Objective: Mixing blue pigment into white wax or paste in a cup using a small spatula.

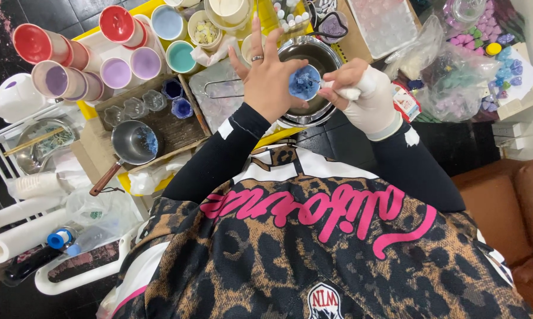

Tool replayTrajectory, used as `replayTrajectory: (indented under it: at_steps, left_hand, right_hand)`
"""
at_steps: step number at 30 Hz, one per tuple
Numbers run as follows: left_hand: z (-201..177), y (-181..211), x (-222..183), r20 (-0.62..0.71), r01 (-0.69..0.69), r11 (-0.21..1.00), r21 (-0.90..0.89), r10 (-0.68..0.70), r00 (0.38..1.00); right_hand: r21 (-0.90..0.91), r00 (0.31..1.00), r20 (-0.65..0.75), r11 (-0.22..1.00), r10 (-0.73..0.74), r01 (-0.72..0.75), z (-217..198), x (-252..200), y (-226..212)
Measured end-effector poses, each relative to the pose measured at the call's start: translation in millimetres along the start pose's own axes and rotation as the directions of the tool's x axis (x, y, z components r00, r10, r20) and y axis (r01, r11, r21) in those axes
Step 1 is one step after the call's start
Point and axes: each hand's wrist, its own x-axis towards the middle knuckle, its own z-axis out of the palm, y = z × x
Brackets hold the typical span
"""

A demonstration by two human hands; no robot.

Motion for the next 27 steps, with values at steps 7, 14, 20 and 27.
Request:
replayTrajectory:
  at_steps: [7,14,20,27]
  left_hand:
    - [-3,5,-2,-0.033,-0.001,1.000,0.004,0.001,0.999]
    - [-2,6,-4,-0.080,-0.013,1.000,0.000,0.013,0.997]
    - [-3,6,-2,-0.055,0.008,1.000,-0.008,-0.009,0.998]
    - [-2,3,1,-0.043,-0.005,1.000,-0.013,0.005,0.999]
  right_hand:
    - [0.035,1.000,-0.008,0.999,0.004,-0.004,2,1,7]
    - [0.039,0.997,0.061,0.998,-0.051,0.049,1,11,0]
    - [0.033,0.997,0.069,0.999,-0.022,0.020,9,15,3]
    - [0.020,0.994,0.040,0.995,0.102,-0.103,21,23,2]
